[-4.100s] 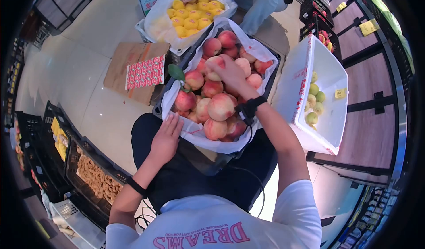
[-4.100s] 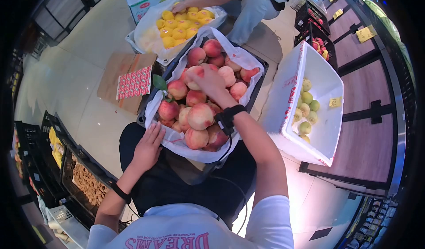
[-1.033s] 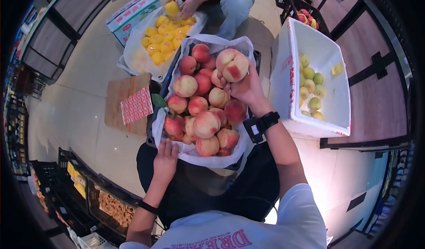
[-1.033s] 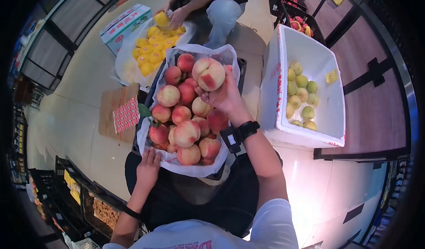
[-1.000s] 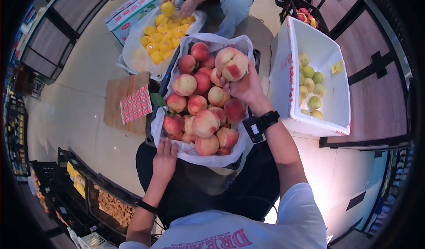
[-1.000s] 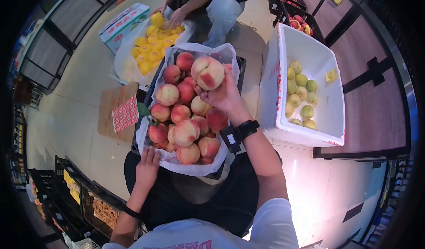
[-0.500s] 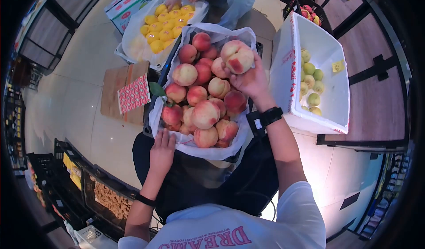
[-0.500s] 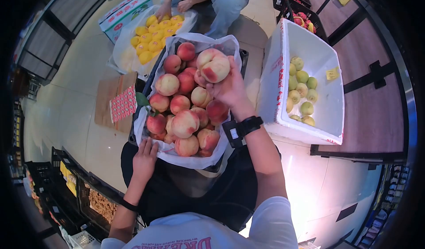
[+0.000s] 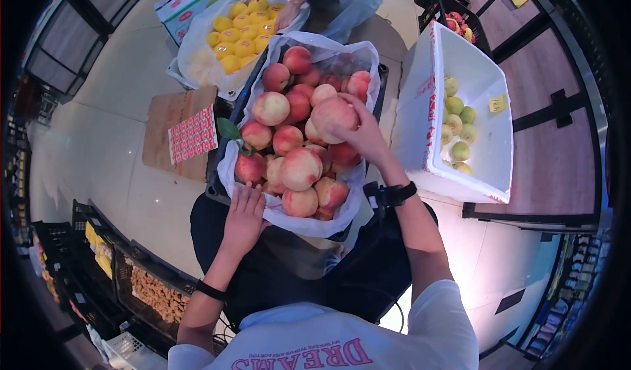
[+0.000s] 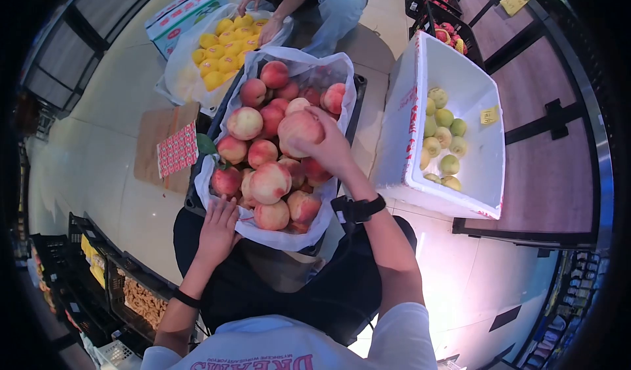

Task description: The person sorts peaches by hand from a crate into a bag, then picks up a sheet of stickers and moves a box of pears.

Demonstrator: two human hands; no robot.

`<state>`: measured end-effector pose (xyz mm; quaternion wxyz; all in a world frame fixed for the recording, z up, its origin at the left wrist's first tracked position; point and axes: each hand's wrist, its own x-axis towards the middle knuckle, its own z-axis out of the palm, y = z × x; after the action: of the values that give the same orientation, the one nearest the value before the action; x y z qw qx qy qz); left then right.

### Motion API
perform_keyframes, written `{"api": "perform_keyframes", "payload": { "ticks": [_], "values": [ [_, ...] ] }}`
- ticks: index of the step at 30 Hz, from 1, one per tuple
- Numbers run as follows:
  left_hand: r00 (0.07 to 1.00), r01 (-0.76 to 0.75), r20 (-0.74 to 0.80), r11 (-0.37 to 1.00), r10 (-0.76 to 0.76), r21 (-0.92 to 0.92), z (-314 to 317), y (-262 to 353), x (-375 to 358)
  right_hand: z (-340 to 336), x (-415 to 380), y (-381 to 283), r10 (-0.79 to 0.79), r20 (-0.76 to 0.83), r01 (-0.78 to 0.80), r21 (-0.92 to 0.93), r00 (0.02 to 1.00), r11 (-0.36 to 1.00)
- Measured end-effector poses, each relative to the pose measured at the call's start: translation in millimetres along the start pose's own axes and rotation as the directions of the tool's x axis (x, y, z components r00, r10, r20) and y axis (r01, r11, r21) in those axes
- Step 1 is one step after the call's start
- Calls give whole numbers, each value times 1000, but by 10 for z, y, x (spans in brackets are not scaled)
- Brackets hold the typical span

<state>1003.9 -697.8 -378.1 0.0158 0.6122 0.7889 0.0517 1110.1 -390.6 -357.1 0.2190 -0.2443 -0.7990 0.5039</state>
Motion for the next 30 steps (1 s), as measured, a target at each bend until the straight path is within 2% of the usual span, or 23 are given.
{"api": "perform_keyframes", "payload": {
  "ticks": [2,4,5,8,11,17,20,23,26,29,30],
  "values": [
    [1000,-29,-10,996,28,-88,100,-79,-14,61,-105,-262,-43,15,45,-201,999,979],
    [999,-6,46,990,13,-144,93,-113,8,105,-164,-395,-71,77,97,-412,994,906],
    [997,5,74,985,7,-170,84,-127,28,157,-176,-326,-151,71,167,-460,986,872],
    [994,47,108,989,-32,-140,90,-105,115,217,-177,-274,-249,53,240,-520,967,820],
    [996,36,81,995,-29,-97,150,-107,122,225,-158,-214,-137,96,167,-554,986,816],
    [994,42,107,994,-31,-101,190,-131,130,230,-223,-233,-225,86,235,-533,971,812],
    [993,39,113,994,-27,-103,197,-132,140,157,-202,-214,-266,131,294,-528,955,797],
    [997,26,79,994,-18,-103,219,-132,138,-57,44,-18,-2,278,132,-449,961,884],
    [996,24,85,996,-17,-88,240,-137,139,-196,381,105,9,113,34,-372,994,927],
    [996,27,90,994,-18,-104,186,-119,158,-232,754,285,-233,309,382,-636,922,671],
    [996,29,86,994,-20,-106,182,-117,159,-210,836,328,-189,377,396,-610,907,686]
  ]
}}
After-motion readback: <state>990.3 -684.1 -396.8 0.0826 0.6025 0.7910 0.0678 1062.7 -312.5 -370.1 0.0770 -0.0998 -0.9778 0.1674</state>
